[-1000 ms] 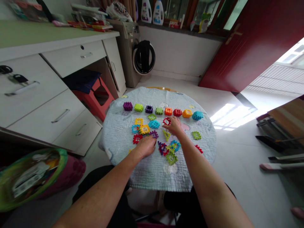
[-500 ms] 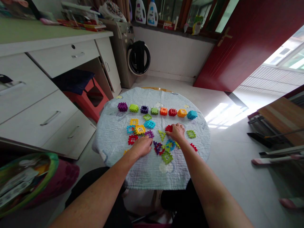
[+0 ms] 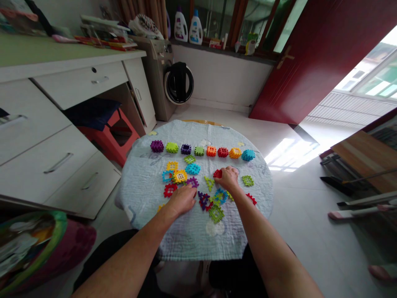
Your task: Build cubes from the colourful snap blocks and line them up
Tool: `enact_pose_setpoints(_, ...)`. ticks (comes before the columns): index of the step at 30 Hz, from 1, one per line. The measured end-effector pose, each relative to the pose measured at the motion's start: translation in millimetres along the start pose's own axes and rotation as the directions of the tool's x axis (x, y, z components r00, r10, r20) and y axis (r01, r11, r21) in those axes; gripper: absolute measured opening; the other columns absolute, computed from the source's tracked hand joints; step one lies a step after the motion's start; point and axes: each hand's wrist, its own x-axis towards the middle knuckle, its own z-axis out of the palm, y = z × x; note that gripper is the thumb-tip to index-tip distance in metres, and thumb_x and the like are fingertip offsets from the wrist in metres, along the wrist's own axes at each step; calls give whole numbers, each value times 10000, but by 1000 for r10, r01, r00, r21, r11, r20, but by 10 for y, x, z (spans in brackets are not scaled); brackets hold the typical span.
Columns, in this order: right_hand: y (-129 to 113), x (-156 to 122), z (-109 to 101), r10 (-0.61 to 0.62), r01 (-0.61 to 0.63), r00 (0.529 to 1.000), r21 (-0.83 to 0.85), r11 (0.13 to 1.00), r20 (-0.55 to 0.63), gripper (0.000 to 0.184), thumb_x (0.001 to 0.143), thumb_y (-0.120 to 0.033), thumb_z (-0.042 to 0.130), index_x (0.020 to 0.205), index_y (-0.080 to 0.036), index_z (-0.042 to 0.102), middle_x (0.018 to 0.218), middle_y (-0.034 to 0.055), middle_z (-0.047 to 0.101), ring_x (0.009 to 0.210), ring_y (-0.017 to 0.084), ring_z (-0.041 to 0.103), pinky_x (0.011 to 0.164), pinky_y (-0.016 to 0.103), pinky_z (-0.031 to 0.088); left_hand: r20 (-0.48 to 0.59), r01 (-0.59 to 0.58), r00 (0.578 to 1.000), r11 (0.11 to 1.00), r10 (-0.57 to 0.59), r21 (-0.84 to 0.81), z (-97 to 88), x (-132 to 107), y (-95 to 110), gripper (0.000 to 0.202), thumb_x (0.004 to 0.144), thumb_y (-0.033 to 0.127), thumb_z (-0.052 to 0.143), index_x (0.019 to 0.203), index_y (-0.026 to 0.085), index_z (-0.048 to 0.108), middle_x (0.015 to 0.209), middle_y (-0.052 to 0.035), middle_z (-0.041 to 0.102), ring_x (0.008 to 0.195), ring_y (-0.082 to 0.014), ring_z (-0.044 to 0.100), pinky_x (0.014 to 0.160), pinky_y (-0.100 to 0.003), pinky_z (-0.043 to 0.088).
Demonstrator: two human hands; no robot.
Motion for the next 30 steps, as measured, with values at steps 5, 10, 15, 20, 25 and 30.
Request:
enact_pose_setpoints(5, 97, 179, -145, -37, 37, 999, 25, 999, -21, 403, 711, -417, 660, 1044, -190, 668, 1089, 130, 594, 1044, 308, 514, 855, 406, 379, 7, 1, 1000, 1000, -1, 2, -6, -3, 5, 124, 820, 215, 529, 897, 194, 624, 1015, -90, 645, 989, -236, 618, 840, -333, 476)
enact_pose_setpoints(10, 296, 656, -465, -57, 61, 989, 27, 998, -136, 478, 726, -352, 647, 1190, -238, 623, 1204, 117, 551, 1088, 314, 482, 862, 403, 379, 6, 13, 1000, 1000, -13, -24, -10, -8, 6, 126, 832, 215, 522, 905, 192, 622, 1029, -98, 641, 1004, -245, 613, 855, -346, 475)
enact_pose_setpoints(15, 375, 1091, -646, -123, 122, 988, -15, 992, -98, 479, 695, -284, 673, 1173, -255, 649, 1247, 115, 547, 1100, 337, 476, 880, 425, 371, 1, 24, 1000, 998, -24, -53, 7, -1, -6, 126, 826, 233, 540, 915, 190, 618, 1059, -103, 635, 1021, -261, 607, 862, -365, 475)
enact_pose_setpoints(20, 393, 1319, -574, -134, 133, 990, -44, 990, -34, 521, 667, -245, 680, 1187, -271, 651, 1233, 117, 562, 1109, 346, 481, 869, 420, 379, -4, 24, 1000, 997, -24, -72, 24, 1, -24, 117, 811, 235, 563, 905, 193, 619, 1036, -95, 640, 994, -255, 616, 837, -355, 480)
enact_pose_setpoints(25, 372, 1440, -510, -145, 146, 989, -71, 987, 16, 575, 671, -262, 678, 1243, -273, 618, 1243, 114, 551, 1114, 342, 475, 843, 396, 393, -9, 29, 1000, 997, -30, -71, 32, 7, -31, 121, 813, 233, 558, 910, 196, 621, 1045, -94, 642, 995, -256, 619, 834, -359, 485)
enact_pose_setpoints(30, 334, 1473, -497, -151, 156, 987, -118, 981, 56, 531, 688, -282, 677, 1214, -233, 631, 1221, 140, 551, 1116, 337, 467, 853, 396, 387, 9, 49, 999, 996, -49, -72, -13, 1, -6, 119, 813, 224, 555, 907, 196, 621, 1051, -92, 647, 1004, -255, 621, 838, -355, 488)
